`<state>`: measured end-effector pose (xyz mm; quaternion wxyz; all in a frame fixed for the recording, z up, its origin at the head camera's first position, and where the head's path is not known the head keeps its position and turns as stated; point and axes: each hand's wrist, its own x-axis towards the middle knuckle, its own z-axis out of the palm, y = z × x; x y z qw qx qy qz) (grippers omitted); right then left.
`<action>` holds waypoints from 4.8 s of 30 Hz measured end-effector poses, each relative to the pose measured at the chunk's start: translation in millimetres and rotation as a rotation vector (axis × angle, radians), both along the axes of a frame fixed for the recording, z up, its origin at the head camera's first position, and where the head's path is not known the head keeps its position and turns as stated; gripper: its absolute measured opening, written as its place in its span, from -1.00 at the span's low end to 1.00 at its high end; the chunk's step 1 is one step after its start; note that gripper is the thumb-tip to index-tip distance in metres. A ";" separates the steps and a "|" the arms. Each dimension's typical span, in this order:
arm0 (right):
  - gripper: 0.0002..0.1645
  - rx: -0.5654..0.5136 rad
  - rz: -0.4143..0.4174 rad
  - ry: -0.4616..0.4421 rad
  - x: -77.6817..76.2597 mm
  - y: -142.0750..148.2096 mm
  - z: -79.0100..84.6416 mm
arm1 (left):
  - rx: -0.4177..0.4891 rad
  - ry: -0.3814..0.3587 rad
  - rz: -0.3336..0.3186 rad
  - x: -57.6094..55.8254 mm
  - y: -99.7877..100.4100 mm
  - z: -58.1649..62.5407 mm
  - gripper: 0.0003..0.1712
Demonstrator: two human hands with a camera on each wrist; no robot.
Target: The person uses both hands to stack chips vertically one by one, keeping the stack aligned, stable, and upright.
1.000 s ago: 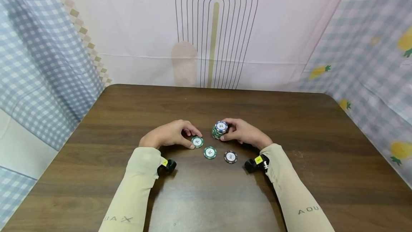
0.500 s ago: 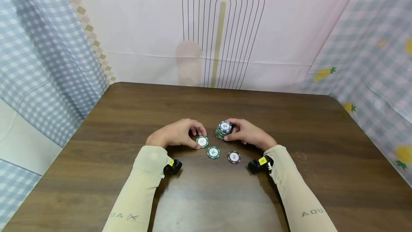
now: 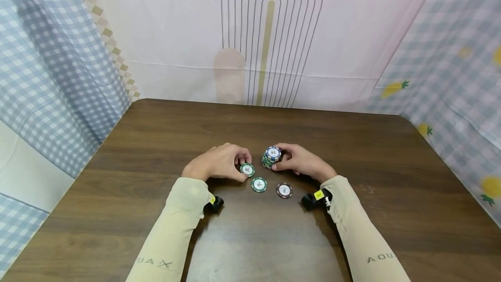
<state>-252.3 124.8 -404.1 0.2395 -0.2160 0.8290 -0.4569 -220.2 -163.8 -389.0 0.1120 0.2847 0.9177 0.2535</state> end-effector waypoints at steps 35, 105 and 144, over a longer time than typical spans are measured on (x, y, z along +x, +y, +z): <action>-0.38 -0.002 0.006 -0.009 -1.8 1.0 0.6 | 0.023 0.110 0.139 -1.2 24.9 0.1 -0.63; -0.48 -0.025 0.008 -0.002 -0.4 0.5 1.1 | 0.122 0.250 0.354 6.8 59.8 -3.3 -0.57; -0.52 0.000 0.006 0.030 1.8 0.3 0.2 | 0.212 0.229 0.226 11.8 69.9 -2.9 -0.55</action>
